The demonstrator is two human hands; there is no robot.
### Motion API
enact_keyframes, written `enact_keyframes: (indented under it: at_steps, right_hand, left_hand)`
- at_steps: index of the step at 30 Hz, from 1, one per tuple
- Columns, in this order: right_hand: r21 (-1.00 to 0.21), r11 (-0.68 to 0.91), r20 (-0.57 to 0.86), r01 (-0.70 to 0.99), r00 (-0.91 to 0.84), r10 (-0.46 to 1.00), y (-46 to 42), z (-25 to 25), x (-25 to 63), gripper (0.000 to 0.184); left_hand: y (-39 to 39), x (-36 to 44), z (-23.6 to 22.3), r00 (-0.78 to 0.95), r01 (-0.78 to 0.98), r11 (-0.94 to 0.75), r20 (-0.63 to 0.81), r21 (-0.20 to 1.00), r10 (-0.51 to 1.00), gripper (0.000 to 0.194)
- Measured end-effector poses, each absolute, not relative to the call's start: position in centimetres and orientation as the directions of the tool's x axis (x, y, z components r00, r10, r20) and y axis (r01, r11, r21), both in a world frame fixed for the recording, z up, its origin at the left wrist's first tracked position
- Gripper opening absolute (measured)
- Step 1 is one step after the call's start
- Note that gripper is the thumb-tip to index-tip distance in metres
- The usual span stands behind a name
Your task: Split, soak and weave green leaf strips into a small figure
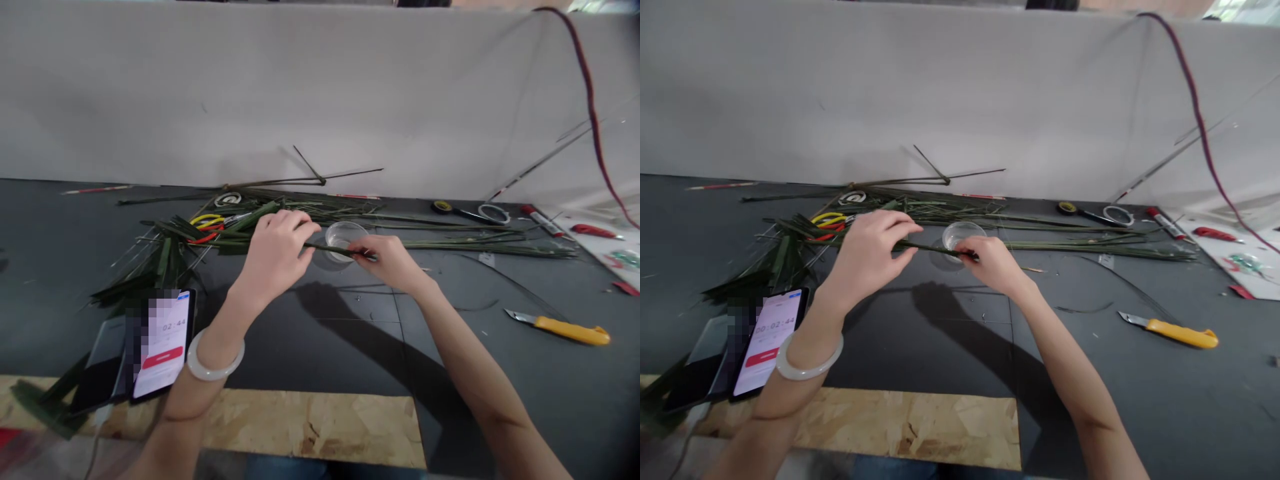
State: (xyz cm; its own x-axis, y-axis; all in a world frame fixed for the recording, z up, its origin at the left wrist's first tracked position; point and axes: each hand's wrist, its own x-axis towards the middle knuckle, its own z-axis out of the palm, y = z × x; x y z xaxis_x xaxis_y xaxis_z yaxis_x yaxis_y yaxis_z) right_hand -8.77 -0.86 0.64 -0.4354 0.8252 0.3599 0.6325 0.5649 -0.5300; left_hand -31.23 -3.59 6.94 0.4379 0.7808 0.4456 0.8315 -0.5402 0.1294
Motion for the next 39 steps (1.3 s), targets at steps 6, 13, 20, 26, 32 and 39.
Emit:
enact_keyframes:
  at_steps: [6,13,20,26,32,39]
  right_hand:
    - [-0.801,0.439,0.367,0.408,-0.245,0.897,-0.3,3.1,-9.2,0.01]
    - [-0.96,0.279,0.261,0.009,-0.325,0.909,0.1,5.5,-11.6,0.026]
    - [-0.991,0.088,0.117,-0.105,-0.307,0.945,-0.9,4.5,-12.6,0.032]
    - [-0.995,0.079,0.091,-0.058,-0.239,0.967,-1.2,3.7,-12.8,0.035]
    - [-0.993,0.061,0.077,-0.104,-0.156,0.985,-1.0,3.2,-12.1,0.036]
    - [-0.992,0.115,0.124,-0.058,-0.2,0.972,-1.1,2.4,-12.1,0.033]
  left_hand:
    - [-4.9,-30.5,7.8,0.177,0.638,-0.485,0.499,0.598,0.848,0.012]
    - [-1.4,-30.0,4.9,0.191,0.179,-0.286,0.251,0.941,0.949,0.031]
    - [-1.3,-29.9,4.8,0.231,0.027,-0.17,0.159,0.985,0.96,0.028]
    - [-1.6,-29.3,4.7,0.193,0.108,-0.19,0.167,0.976,0.967,0.029]
    - [-1.1,-29.4,4.3,0.113,0.09,-0.122,0.111,0.988,0.987,0.024]
    - [-0.8,-29.2,3.7,0.074,0.154,-0.128,0.117,0.98,0.99,0.022]
